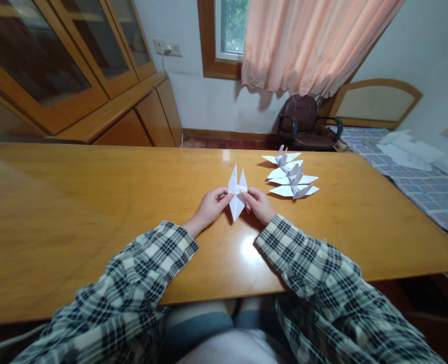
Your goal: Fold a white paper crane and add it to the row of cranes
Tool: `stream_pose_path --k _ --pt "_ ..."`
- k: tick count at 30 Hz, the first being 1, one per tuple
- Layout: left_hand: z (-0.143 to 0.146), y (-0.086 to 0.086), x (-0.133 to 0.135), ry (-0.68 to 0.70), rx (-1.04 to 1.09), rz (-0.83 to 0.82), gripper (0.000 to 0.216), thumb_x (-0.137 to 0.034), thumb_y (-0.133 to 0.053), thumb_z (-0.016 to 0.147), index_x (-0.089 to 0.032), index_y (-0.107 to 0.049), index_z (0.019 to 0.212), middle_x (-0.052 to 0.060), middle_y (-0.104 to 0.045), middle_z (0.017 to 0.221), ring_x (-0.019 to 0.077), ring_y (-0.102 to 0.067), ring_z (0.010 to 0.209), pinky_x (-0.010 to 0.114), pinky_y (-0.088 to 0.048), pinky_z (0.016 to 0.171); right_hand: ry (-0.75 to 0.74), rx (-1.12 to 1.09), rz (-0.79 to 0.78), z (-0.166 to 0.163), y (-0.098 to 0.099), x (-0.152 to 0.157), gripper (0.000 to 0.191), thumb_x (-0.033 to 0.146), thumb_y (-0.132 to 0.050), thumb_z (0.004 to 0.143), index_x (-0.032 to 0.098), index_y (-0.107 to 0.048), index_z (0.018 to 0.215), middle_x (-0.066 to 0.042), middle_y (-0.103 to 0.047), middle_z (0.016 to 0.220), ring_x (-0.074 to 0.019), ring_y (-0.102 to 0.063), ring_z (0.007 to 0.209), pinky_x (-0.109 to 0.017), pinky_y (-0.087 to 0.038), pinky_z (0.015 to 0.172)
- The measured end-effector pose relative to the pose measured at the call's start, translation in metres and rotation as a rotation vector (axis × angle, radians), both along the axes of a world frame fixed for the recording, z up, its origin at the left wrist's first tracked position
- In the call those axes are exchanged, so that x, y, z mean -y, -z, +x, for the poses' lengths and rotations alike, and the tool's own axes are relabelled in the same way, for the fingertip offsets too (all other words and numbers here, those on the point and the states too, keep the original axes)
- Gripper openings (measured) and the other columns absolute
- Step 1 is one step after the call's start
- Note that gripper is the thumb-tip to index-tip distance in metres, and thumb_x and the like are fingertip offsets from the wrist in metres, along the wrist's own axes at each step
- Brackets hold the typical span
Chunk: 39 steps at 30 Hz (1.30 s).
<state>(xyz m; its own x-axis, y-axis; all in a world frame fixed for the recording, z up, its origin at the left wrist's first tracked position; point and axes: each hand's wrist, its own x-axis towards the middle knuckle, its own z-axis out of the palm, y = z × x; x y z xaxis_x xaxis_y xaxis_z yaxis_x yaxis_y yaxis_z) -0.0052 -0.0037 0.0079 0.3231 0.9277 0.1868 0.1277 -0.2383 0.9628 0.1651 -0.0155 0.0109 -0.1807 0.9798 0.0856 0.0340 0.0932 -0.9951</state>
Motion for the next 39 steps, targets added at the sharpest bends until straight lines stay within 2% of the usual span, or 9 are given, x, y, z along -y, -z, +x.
stream_pose_path --k 6,10,13,18,24,30,35,39 --pt "0.002 -0.002 0.003 0.081 0.023 -0.052 0.032 -0.046 -0.059 0.079 -0.015 -0.059 0.08 0.0 -0.062 0.072 0.0131 -0.057 0.066 0.023 -0.045 0.061 0.052 -0.01 -0.001 0.0 -0.001 0.001 0.041 0.058 -0.062 0.073 0.018 -0.057 0.07 0.006 -0.043 0.05 -0.0074 -0.036 0.043 -0.022 -0.026 0.041" --pt "0.001 -0.002 0.006 0.119 -0.04 -0.05 0.032 -0.047 -0.061 0.076 -0.015 -0.059 0.075 0.0 -0.062 0.068 0.0137 -0.058 0.063 0.024 -0.046 0.058 0.113 -0.049 0.023 0.0 -0.003 0.0 0.037 0.054 -0.066 0.069 0.018 -0.059 0.073 0.002 -0.054 0.066 -0.0106 -0.047 0.058 -0.023 -0.037 0.053" --pt "0.001 0.0 0.009 0.17 -0.08 -0.078 0.032 -0.048 -0.063 0.075 -0.016 -0.058 0.074 0.0 -0.064 0.068 0.0148 -0.061 0.062 0.025 -0.048 0.059 0.144 -0.064 0.039 -0.001 -0.004 0.001 0.034 0.051 -0.067 0.069 0.018 -0.06 0.076 0.001 -0.057 0.073 -0.0127 -0.05 0.068 -0.024 -0.041 0.062" --pt "0.002 0.001 0.012 0.232 -0.124 -0.083 0.032 -0.047 -0.064 0.075 -0.015 -0.059 0.074 0.001 -0.066 0.067 0.0161 -0.064 0.062 0.025 -0.049 0.057 0.127 -0.145 -0.032 -0.005 -0.005 0.007 0.033 0.049 -0.068 0.069 0.019 -0.058 0.077 0.002 -0.056 0.07 -0.0116 -0.049 0.064 -0.023 -0.04 0.06" --pt "0.001 0.001 0.01 0.241 -0.237 0.019 0.032 -0.046 -0.061 0.078 -0.014 -0.063 0.076 0.002 -0.066 0.068 0.0147 -0.061 0.061 0.023 -0.046 0.055 0.161 -0.172 -0.006 -0.007 -0.002 0.007 0.029 0.045 -0.07 0.068 0.019 -0.059 0.074 0.003 -0.054 0.067 -0.0102 -0.047 0.061 -0.022 -0.038 0.059" --pt "0.0 -0.003 0.012 0.254 -0.284 0.053 0.034 -0.047 -0.06 0.078 -0.014 -0.063 0.075 0.002 -0.065 0.065 0.0137 -0.058 0.059 0.022 -0.043 0.054 0.174 -0.173 -0.026 -0.008 -0.005 0.009 0.03 0.046 -0.069 0.068 0.018 -0.059 0.07 0.004 -0.053 0.063 -0.0095 -0.045 0.058 -0.022 -0.036 0.055" --pt "0.001 -0.007 0.013 0.27 -0.265 0.064 0.032 -0.046 -0.06 0.078 -0.015 -0.064 0.076 0.001 -0.064 0.065 0.0132 -0.057 0.058 0.022 -0.042 0.053 0.17 -0.159 -0.015 -0.007 -0.004 0.008 0.032 0.049 -0.067 0.07 0.017 -0.058 0.068 0.003 -0.052 0.062 -0.0093 -0.044 0.056 -0.021 -0.035 0.053" --pt "0.002 -0.007 0.014 0.282 -0.19 0.029 0.033 -0.046 -0.052 0.083 -0.015 -0.062 0.075 0.001 -0.064 0.066 0.0141 -0.059 0.06 0.024 -0.045 0.057 0.171 -0.153 -0.036 -0.008 -0.004 0.007 0.033 0.05 -0.066 0.07 0.018 -0.057 0.07 0.003 -0.051 0.062 -0.0095 -0.043 0.055 -0.022 -0.034 0.051"
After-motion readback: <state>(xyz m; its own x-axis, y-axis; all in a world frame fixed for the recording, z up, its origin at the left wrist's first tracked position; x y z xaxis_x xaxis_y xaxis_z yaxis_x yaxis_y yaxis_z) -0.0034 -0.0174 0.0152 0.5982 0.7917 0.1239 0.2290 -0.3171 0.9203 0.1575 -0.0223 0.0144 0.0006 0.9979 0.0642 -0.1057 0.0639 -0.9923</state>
